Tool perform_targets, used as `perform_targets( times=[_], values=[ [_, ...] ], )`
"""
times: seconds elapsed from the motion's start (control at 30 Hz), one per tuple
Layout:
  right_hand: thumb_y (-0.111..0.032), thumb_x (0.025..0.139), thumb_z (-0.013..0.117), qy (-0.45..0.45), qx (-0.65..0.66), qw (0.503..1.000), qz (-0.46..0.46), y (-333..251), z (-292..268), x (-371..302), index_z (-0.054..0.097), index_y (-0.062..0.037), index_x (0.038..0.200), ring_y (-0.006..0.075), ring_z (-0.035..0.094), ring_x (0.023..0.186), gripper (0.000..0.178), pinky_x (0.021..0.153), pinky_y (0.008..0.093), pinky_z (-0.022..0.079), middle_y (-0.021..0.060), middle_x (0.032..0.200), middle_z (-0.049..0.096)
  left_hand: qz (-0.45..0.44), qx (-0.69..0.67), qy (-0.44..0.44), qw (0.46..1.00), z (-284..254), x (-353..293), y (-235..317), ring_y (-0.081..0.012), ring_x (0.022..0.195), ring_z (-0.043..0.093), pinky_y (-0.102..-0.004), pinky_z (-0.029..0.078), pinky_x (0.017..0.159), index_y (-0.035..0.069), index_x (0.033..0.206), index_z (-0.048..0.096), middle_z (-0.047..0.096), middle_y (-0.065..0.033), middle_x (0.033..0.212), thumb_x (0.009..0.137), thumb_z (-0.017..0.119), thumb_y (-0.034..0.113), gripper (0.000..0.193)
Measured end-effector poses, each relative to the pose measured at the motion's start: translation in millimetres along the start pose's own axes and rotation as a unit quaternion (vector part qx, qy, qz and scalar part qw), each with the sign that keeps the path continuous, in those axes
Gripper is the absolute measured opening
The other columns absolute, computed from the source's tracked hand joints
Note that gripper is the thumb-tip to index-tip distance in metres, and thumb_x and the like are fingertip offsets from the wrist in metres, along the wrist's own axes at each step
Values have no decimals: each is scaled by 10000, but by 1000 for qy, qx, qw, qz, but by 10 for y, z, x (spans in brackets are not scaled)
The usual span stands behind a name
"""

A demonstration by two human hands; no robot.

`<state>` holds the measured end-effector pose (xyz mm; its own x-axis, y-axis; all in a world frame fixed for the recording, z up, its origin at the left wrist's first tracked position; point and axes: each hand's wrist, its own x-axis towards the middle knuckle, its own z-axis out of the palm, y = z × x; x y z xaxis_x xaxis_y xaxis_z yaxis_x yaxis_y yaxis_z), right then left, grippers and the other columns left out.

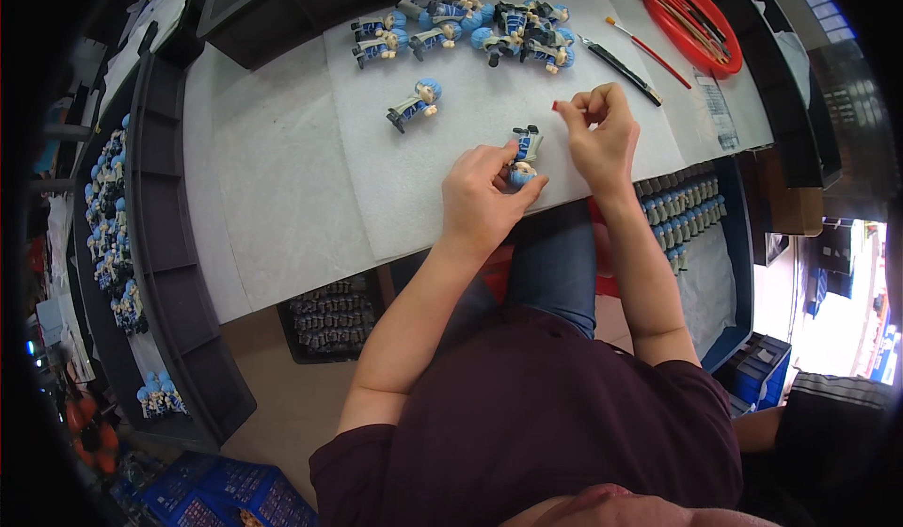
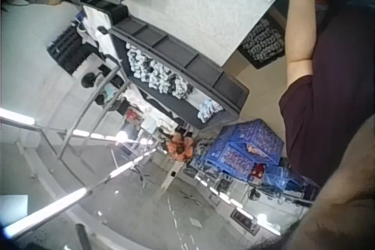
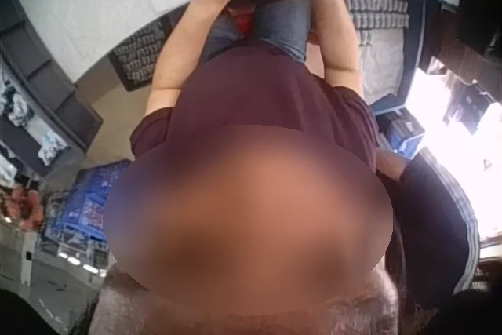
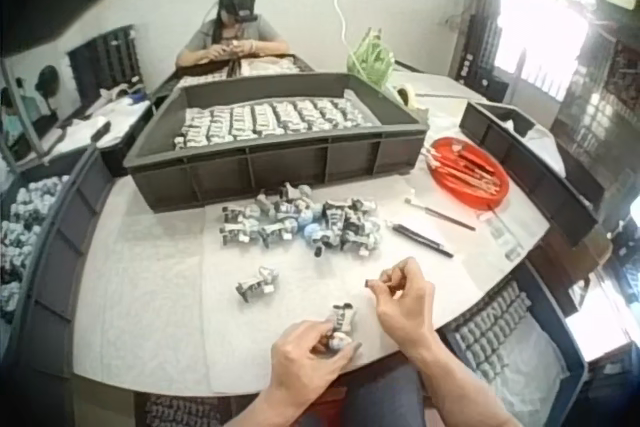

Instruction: The person assembles small blue-and-white toy figures by hand at a workbench. They repeatedly pick up a figure, attach a small part, and place the completed figure into a blue tray. The process is repeated for multiple figures throughout the clip.

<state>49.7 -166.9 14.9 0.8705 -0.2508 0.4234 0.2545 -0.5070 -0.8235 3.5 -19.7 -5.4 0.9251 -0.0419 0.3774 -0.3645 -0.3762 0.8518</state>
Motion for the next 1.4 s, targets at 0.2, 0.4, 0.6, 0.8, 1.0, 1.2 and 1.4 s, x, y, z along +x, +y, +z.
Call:
perform_targets(
  times=[0.2,0.4,0.6,0.8,1.0,1.2,1.4],
  values=[
    [-73,696,732,109,-61,991,-45,433,-359,803,528,-13,762,129,569,607,222,563,253,449,61,681,608,15,2,-13,1000,-20,36,51,-111,663,561,-208,457,570,-52,1004,620,621,-95,806,638,772,97,423],
    [-13,705,636,36,-132,988,-65,799,-337,1288,631,-5,792,201,617,685,88,643,280,472,108,749,649,-23,-106,-9,994,-7,31,-34,-158,901,590,-269,511,776,-53,1164,513,572,-117,1068,759,672,13,440],
    [-18,733,607,55,-199,955,-213,744,-369,1115,641,-19,935,231,624,766,204,688,295,480,121,903,651,-119,-313,-3,942,-116,36,30,-173,1015,542,-284,473,869,-49,1165,444,525,-168,1161,754,644,-58,457],
    [-122,877,550,-199,207,956,65,64,-318,128,573,9,1077,126,609,800,239,658,233,485,87,907,627,-96,-314,-21,944,-164,7,36,-168,998,551,-280,473,852,-31,1106,500,537,-146,1153,742,653,-66,397],
    [-188,892,550,-271,349,870,217,-127,-293,-405,504,35,1146,156,611,804,341,696,246,494,124,919,613,-102,-362,-19,926,-191,16,-13,-157,967,565,-274,473,828,-26,1115,554,574,-102,1098,794,620,-17,327],
    [-72,845,597,-218,387,866,229,-231,-240,-662,398,69,1203,208,621,868,433,760,283,513,188,1002,572,-149,-418,-33,896,-246,40,4,-153,951,572,-290,458,841,-21,1124,561,596,-117,1084,856,572,67,283],
    [12,817,595,-215,419,850,237,-239,-183,-736,377,64,1211,250,600,956,453,824,301,505,200,1092,518,-159,-433,-32,887,-240,29,-69,-158,962,570,-292,449,857,-21,1130,557,593,-129,1096,858,564,61,284]
  ],
)
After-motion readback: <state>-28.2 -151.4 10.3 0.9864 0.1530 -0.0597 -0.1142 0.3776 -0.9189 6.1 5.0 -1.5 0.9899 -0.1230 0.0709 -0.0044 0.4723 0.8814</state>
